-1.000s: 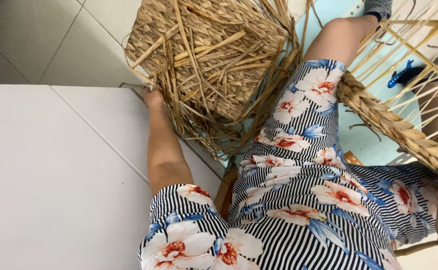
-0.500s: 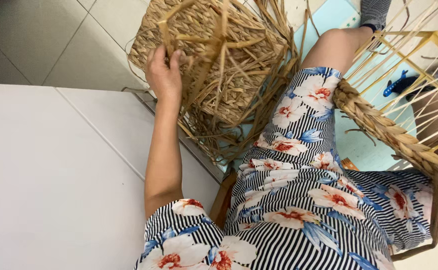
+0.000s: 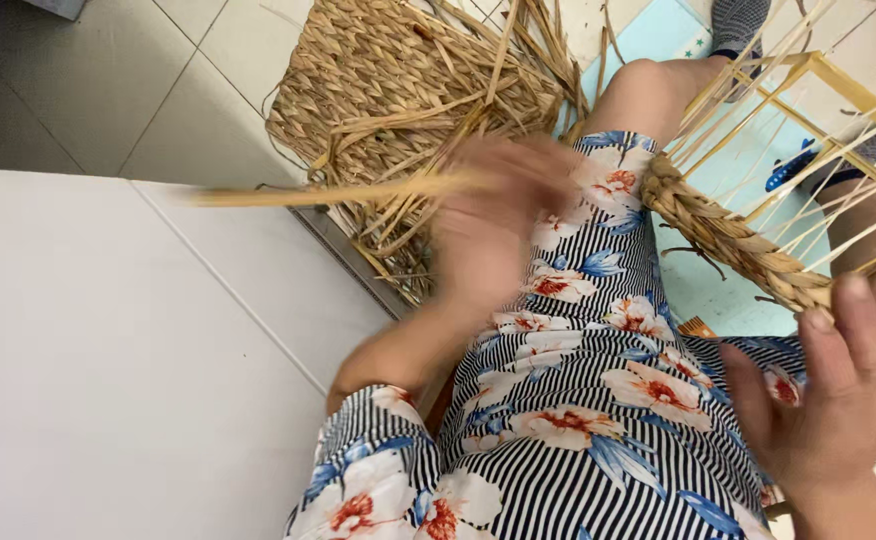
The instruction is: The person weaves dried plant strands around the upright rods of a rectangular frame by hand, repeatedly picking up more strands from a pile on the floor.
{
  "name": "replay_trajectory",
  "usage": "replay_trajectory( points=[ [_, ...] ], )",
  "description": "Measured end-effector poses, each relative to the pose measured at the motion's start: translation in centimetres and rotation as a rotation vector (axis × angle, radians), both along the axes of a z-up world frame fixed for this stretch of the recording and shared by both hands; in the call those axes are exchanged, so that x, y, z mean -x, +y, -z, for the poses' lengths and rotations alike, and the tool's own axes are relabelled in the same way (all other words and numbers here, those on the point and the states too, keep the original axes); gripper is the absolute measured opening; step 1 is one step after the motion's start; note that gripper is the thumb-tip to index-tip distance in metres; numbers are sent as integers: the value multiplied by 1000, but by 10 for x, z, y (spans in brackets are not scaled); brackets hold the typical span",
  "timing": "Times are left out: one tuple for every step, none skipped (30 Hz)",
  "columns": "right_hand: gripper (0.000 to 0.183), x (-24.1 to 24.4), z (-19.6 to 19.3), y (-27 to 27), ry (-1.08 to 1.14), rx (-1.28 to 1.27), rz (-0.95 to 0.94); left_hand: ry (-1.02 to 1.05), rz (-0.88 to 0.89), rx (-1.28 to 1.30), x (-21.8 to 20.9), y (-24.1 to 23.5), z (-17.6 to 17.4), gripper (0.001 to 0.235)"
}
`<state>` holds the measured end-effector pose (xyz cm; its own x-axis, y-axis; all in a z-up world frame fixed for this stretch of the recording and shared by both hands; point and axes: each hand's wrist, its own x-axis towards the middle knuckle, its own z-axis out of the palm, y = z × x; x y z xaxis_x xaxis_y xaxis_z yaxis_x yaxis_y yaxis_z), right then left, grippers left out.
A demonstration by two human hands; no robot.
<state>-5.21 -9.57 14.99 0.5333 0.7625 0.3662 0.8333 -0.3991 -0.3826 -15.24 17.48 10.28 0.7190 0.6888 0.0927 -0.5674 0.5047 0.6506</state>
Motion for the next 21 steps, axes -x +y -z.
replay_trajectory(
  points=[
    [29, 1, -6, 6, -28, 42, -4, 22, 155, 18, -10, -39, 4, 9],
    [26, 2, -11, 9, -59, 88, -4, 26, 495, 115, -12, -70, 5, 12],
    [24, 2, -13, 9, -89, 134, -5, 25, 497, 116, -11, -81, 10, 12],
    [23, 2, -13, 6, -118, 182, -2, 48, 538, 82, -11, -90, 16, 9],
    [23, 1, -11, 0, -145, 230, 1, 60, 561, 67, -12, -91, 24, 9],
    [23, 2, -10, -10, -143, 234, 10, 72, 587, 53, -12, -90, 31, 9],
    [24, 5, -12, -26, -68, 369, 70, 164, 490, 62, -15, -74, 41, 11],
    [25, 6, -11, -43, 6, 497, 127, 256, 388, 65, -20, -56, 51, 13],
    [25, 7, -8, -59, 6, 494, 131, 205, 303, 98, -24, -41, 58, 11],
    [26, 7, -1, -72, 28, 466, 161, 154, 225, 128, -27, -27, 62, 10],
    [27, 8, 7, -82, 59, 433, 187, 81, 214, 141, -26, -12, 64, 9],
    [27, 9, 16, -90, 80, 412, 209, 8, 205, 156, -25, -3, 63, 10],
    [28, 11, 23, -95, 97, 390, 226, 7, 219, 151, -24, -1, 62, 10],
    [29, 13, 28, -100, 111, 369, 241, 54, 206, 211, -23, -1, 61, 10],
    [30, 16, 30, -103, 121, 353, 254, 101, 191, 271, -24, -3, 59, 15],
    [31, 17, 29, -101, 122, 341, 265, 98, 203, 269, -26, -4, 58, 15],
    [32, 19, 29, -103, 128, 327, 274, 132, 190, 256, -29, -6, 57, 17],
    [33, 18, 29, -101, 125, 306, 277, 166, 179, 243, -33, -8, 57, 20],
    [34, 16, 25, -98, 123, 288, 274, 163, 195, 241, -34, -11, 58, 20],
    [35, 17, 21, -95, 124, 274, 281, 187, 270, 222, -33, -18, 60, 22],
    [36, 16, 17, -92, 125, 264, 287, 211, 344, 202, -33, -27, 64, 27]
  ],
)
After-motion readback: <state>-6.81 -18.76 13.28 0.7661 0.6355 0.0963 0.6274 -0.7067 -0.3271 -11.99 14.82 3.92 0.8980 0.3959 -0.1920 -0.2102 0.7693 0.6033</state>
